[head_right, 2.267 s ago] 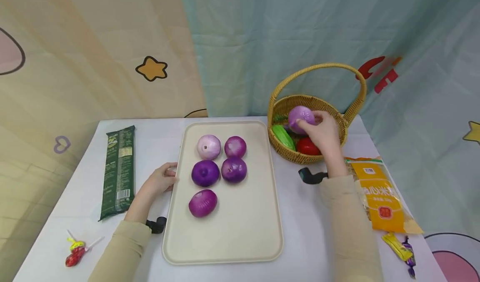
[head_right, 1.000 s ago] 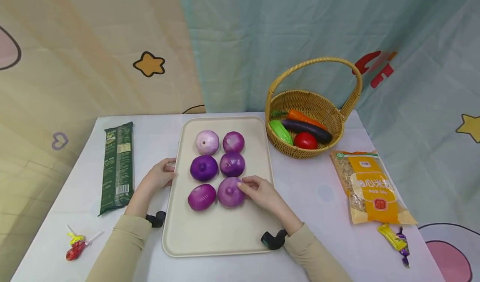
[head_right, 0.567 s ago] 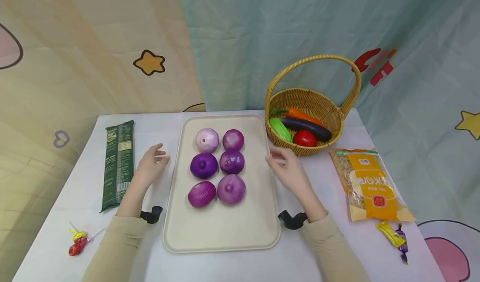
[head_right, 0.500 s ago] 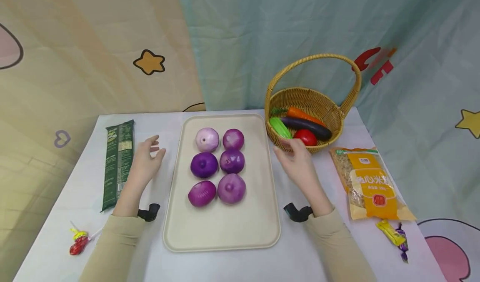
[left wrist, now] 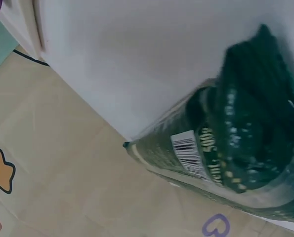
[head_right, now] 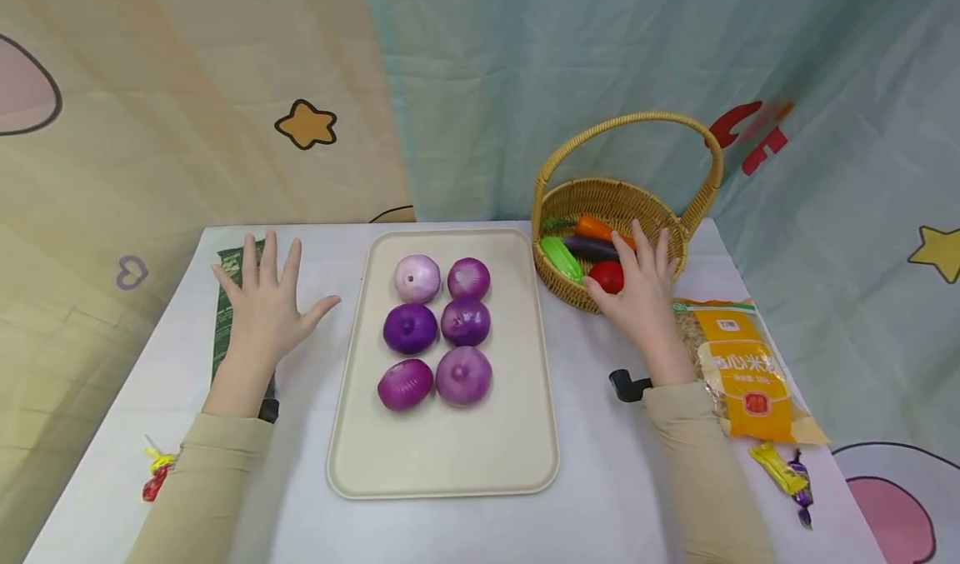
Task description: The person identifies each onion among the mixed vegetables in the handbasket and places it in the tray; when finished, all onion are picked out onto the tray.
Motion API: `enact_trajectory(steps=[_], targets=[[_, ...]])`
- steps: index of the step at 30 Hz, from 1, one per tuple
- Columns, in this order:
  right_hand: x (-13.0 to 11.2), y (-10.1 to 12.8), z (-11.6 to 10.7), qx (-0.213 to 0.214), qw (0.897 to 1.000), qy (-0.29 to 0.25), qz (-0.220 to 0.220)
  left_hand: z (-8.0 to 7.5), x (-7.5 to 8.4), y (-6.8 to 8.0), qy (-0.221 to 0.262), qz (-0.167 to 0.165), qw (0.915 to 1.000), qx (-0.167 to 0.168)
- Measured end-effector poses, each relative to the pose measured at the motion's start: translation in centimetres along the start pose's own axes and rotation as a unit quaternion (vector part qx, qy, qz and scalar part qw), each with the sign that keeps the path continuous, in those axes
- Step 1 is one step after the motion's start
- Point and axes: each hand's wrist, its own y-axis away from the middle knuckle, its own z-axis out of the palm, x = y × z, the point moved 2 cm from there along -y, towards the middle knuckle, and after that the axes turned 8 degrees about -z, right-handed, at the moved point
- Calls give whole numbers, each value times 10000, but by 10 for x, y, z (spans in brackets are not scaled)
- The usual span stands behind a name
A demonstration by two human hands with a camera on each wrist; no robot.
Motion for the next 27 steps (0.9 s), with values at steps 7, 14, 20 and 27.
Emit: enact_trajectory(steps=[7, 14, 20, 27], targets=[[12, -3, 4, -601, 9955, 674, 269, 8, -11, 3, -211, -176, 9988, -413], [10, -8, -4, -692, 9939, 803, 298, 8, -13, 0, -293, -148, 9988, -368], [3, -8, -4, -658, 9942, 800, 284, 6, -13, -3, -154, -174, 9991, -348], [-5, -7, -3, -618, 9945, 840, 137, 6, -13, -3, -152, -295, 9984, -459]])
